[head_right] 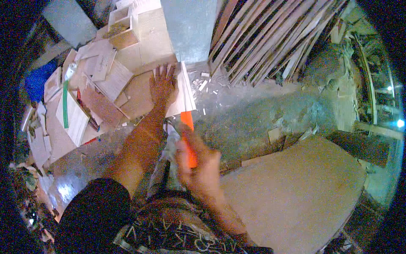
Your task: Sawing a piece of wood with a handsaw and then sanding the edges with sandpaper.
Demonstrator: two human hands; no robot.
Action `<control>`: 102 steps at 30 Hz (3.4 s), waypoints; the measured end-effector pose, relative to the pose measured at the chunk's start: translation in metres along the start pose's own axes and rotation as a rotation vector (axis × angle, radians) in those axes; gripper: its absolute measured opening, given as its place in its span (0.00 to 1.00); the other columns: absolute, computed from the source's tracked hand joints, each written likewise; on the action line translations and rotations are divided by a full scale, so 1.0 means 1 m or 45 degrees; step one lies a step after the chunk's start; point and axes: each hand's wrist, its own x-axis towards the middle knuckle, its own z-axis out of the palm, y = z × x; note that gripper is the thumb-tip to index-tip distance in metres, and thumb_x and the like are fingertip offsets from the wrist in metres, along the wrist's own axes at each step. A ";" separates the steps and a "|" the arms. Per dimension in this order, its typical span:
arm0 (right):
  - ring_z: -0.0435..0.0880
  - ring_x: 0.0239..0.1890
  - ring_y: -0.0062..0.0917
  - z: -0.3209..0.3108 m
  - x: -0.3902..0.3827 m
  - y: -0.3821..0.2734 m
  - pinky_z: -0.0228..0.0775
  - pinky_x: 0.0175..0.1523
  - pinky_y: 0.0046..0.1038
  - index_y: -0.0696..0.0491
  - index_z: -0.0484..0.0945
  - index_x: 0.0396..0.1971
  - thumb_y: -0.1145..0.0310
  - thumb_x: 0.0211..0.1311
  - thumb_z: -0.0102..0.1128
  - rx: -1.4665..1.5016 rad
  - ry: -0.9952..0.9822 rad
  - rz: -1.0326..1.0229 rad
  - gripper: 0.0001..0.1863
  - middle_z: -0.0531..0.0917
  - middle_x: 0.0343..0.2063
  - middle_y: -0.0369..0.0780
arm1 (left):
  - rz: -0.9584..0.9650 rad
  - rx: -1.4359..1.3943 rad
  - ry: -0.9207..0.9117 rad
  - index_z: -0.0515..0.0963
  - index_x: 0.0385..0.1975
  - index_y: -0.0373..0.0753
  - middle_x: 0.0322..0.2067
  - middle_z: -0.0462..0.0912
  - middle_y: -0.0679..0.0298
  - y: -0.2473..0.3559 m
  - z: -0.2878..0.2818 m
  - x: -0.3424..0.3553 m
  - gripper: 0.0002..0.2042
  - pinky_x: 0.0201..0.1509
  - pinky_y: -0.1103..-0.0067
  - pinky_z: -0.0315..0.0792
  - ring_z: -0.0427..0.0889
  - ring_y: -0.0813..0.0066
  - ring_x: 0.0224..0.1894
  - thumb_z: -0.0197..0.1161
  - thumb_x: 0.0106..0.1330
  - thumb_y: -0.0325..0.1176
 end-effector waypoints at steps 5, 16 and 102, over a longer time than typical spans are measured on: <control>0.85 0.43 0.29 -0.025 -0.015 0.007 0.75 0.50 0.28 0.63 0.71 0.60 0.69 0.63 0.63 -0.111 0.102 -0.079 0.27 0.85 0.42 0.49 | -0.009 0.006 0.037 0.61 0.70 0.54 0.72 0.59 0.64 -0.003 -0.004 -0.003 0.29 0.68 0.51 0.57 0.56 0.55 0.73 0.52 0.67 0.42; 0.88 0.31 0.38 0.004 0.080 0.027 0.78 0.37 0.31 0.63 0.76 0.50 0.72 0.63 0.61 -0.226 0.174 -0.167 0.16 0.85 0.32 0.53 | -0.016 -0.131 0.009 0.63 0.69 0.56 0.73 0.56 0.67 0.017 -0.010 -0.002 0.27 0.70 0.50 0.52 0.53 0.59 0.74 0.50 0.69 0.43; 0.85 0.29 0.44 0.065 0.128 0.131 0.76 0.38 0.34 0.57 0.65 0.65 0.56 0.68 0.57 0.034 0.055 -0.341 0.31 0.83 0.31 0.55 | -0.035 -0.011 -0.108 0.57 0.72 0.57 0.75 0.51 0.70 0.000 -0.015 0.001 0.27 0.73 0.52 0.48 0.47 0.60 0.76 0.45 0.72 0.47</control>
